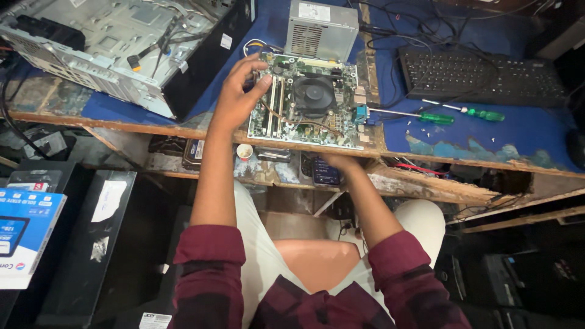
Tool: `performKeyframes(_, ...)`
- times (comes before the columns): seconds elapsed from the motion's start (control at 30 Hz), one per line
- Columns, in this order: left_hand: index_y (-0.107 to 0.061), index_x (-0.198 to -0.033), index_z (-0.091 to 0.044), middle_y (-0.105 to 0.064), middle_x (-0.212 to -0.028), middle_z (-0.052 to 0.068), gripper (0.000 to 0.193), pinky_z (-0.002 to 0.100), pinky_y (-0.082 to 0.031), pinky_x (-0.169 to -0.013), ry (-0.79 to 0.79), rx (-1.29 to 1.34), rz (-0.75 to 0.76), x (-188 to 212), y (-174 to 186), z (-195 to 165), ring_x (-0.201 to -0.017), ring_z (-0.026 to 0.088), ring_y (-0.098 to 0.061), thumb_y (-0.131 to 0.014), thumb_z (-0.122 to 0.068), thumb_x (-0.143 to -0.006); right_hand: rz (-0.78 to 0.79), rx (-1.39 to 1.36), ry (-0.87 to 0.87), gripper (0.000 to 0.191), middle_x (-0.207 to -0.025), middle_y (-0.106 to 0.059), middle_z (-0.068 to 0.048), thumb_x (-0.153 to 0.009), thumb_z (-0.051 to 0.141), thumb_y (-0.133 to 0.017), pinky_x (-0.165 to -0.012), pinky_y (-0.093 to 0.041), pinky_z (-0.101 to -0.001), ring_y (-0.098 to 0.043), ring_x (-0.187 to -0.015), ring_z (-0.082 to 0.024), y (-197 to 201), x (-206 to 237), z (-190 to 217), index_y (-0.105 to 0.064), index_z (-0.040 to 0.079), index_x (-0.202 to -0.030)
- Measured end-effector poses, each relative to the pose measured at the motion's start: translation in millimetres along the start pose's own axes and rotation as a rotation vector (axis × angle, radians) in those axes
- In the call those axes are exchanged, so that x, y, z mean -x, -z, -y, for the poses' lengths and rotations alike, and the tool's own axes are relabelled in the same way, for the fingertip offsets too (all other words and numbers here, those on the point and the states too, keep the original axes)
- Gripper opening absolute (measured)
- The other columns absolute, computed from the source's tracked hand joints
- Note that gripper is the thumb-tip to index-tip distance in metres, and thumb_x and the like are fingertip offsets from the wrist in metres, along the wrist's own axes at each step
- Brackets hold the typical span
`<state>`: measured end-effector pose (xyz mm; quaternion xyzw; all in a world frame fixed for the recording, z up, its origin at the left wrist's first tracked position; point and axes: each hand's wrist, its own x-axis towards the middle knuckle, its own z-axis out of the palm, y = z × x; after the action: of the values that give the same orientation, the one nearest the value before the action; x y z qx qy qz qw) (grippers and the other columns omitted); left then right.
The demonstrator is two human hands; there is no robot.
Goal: The person works on a desktop motherboard placed on a wooden workbench, using a screwdriver to tighten screws and connect cables. They handle the power supply unit and motherboard, adjusting components and securing connections throughout the clip.
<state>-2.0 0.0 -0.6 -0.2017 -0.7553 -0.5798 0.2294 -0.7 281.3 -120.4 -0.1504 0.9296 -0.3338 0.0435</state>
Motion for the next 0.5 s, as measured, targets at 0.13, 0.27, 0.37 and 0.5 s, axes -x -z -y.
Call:
performKeyframes(0.13,-0.068,-0.125,-0.008,-0.056,-0.151,0.014,0.034,0.039,-0.046,-0.112,0.017,0.009,0.004,1.4,0.1,4.6,-0.137,0.028,-0.056,-0.072,-0.03,-0.1,0.161,-0.125,-0.07,0.052,-0.151,-0.053,-0.013,-0.102,0.04,-0.053,-0.119,-0.032,-0.0396,-0.046,-0.142,-0.028,2.2,18.8,12.2,-0.055,0.008,-0.143)
performKeyframes(0.27,-0.068,-0.126,-0.008,-0.054,-0.152,0.014,0.034,0.039,-0.045,-0.113,0.021,0.016,0.002,0.7,-0.2,8.7,-0.139,0.028,-0.054,-0.072,-0.03,-0.1,0.483,-0.356,0.103,0.046,-0.143,-0.062,-0.012,-0.103,0.036,-0.052,-0.117,-0.036,-0.0372,-0.053,-0.137,-0.025,32.8,68.5,57.7,-0.061,0.007,-0.138)
performKeyframes(0.37,-0.068,-0.126,-0.008,-0.054,-0.152,0.013,0.033,0.04,-0.045,-0.114,0.016,0.015,0.002,2.3,-1.3,10.4,-0.14,0.028,-0.054,-0.072,-0.03,-0.101,0.652,-0.576,0.253,0.038,-0.133,-0.068,-0.014,-0.104,0.028,-0.058,-0.109,-0.049,-0.0374,-0.063,-0.127,-0.023,81.7,100.3,80.6,-0.063,0.004,-0.133)
performKeyframes(0.5,-0.068,-0.126,-0.008,-0.054,-0.153,0.013,0.033,0.039,-0.046,-0.112,0.033,0.034,0.011,2.0,-0.7,10.6,-0.137,0.027,-0.056,-0.072,-0.029,-0.101,0.217,-0.948,0.482,0.023,-0.111,-0.074,-0.017,-0.104,0.026,-0.063,-0.077,-0.065,-0.0389,-0.077,-0.094,-0.025,131.7,107.3,73.6,-0.066,0.004,-0.109)
